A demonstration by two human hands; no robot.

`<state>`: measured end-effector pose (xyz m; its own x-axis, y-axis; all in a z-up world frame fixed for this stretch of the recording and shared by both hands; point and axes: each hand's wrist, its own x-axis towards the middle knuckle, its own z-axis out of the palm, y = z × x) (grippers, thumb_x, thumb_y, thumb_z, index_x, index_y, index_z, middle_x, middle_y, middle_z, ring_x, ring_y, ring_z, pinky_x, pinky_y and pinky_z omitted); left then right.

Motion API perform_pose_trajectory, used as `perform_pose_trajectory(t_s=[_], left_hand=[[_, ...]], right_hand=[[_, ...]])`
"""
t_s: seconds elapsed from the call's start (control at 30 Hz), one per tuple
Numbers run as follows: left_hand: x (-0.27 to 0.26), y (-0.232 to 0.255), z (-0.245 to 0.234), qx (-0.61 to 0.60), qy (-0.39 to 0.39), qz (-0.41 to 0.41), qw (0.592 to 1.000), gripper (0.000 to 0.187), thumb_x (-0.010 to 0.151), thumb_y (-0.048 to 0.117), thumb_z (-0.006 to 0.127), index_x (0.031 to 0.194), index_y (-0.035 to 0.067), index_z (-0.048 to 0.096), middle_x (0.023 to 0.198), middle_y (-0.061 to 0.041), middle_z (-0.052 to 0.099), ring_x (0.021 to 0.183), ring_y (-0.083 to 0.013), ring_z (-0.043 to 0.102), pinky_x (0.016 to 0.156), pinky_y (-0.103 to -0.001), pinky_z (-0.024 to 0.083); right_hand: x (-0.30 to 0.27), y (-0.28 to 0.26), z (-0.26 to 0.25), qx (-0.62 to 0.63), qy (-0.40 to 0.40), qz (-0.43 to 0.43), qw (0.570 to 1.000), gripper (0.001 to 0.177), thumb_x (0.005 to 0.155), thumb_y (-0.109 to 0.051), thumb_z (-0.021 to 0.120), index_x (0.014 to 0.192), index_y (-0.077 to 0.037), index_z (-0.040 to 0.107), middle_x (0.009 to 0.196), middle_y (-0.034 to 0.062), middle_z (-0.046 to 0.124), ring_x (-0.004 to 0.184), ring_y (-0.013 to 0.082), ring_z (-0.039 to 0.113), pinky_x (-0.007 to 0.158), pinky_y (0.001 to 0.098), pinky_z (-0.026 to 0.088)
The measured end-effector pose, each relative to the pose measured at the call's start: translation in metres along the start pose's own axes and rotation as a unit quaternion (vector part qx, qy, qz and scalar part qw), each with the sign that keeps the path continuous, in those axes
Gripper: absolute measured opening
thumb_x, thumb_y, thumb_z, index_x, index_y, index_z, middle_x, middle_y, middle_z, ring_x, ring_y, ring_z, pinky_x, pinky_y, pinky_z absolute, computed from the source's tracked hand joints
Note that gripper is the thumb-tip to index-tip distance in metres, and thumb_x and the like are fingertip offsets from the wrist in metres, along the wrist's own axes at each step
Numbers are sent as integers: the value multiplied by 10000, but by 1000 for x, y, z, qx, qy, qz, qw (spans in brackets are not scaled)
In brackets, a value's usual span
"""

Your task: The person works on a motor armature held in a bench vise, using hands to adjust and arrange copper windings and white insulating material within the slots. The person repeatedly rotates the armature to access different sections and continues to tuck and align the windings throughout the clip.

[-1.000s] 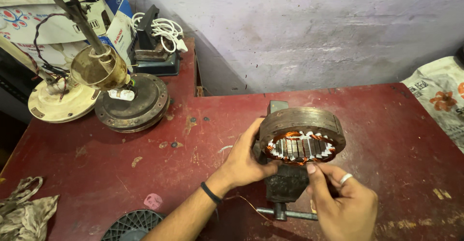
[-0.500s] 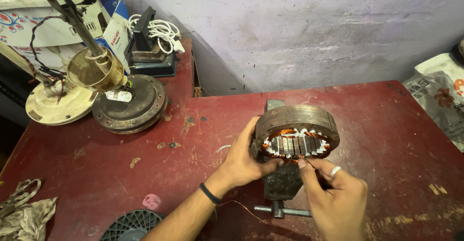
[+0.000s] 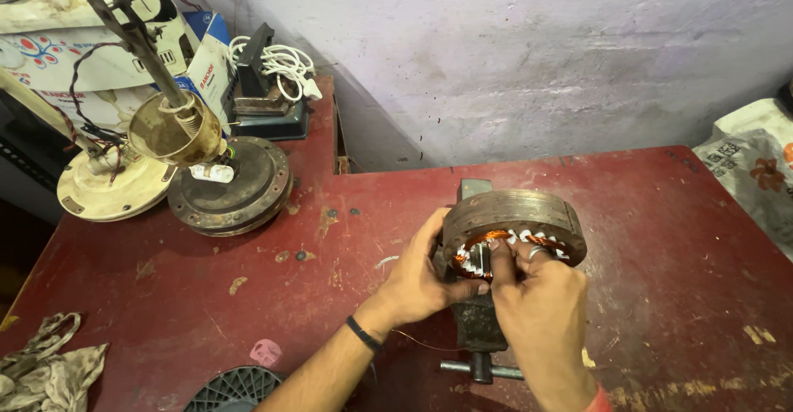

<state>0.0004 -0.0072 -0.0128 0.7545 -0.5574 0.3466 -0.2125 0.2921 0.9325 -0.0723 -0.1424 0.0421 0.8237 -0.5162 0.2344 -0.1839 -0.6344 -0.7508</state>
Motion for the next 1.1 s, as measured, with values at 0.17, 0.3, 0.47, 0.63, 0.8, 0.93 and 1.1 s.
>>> perform_pose_trajectory(t_s=[0.17,0.3,0.47,0.63,0.8,0.93,1.1], left_hand=[[1,-5,-1,-49,-6,-8,999,756,755,-80,798,1428,55,483,1362,-56,596,1334,-170,543,1163,-359,464],[1,-7,0,-44,-9,7,999,763,754,-107,818,1418,51,477,1353,-60,591,1317,-175,540,1161,-362,458],[1,-6,-1,-42,-10,1,999,764,756,-122,780,1433,51,469,1348,-66,596,1308,-179,559,1141,-363,478],[0,-7,-1,-27,-6,-4,1000,752,775,-104,793,1435,51,468,1343,-66,604,1298,-174,568,1132,-355,488],[1,-8,-1,-24,-2,-4,1000,763,761,-106,807,1429,52,473,1333,-63,608,1285,-171,570,1124,-354,490],[0,-9,-6,-22,-25,-4,999,808,721,-95,794,1442,52,459,1341,-71,600,1290,-165,550,1120,-359,474],[3,-7,-32,-117,-99,-17,988,779,745,27,581,1510,11,431,1442,-98,531,1387,-193,456,1201,-348,336]], right_hand=[[-1,-4,5,14,20,-69,997,211,901,-173,694,988,-3,785,555,132,706,397,147,654,409,340,481],[-3,-5,2,-14,-28,9,999,250,896,-183,705,1042,12,754,572,148,723,380,214,643,404,380,463],[-14,3,3,89,-2,-8,996,267,855,-173,761,999,42,696,671,112,774,493,122,703,407,291,508],[-29,22,9,173,14,7,985,217,851,-164,773,928,33,720,725,100,784,513,103,682,424,241,522],[-29,20,8,165,8,17,986,167,873,-140,751,916,21,753,666,95,765,460,119,657,402,257,479],[-14,4,7,130,-3,24,991,162,868,-141,736,912,12,767,609,77,748,412,127,651,383,292,474],[-4,-13,2,118,-32,47,991,162,868,-121,703,874,27,769,589,99,734,404,151,640,411,302,498]])
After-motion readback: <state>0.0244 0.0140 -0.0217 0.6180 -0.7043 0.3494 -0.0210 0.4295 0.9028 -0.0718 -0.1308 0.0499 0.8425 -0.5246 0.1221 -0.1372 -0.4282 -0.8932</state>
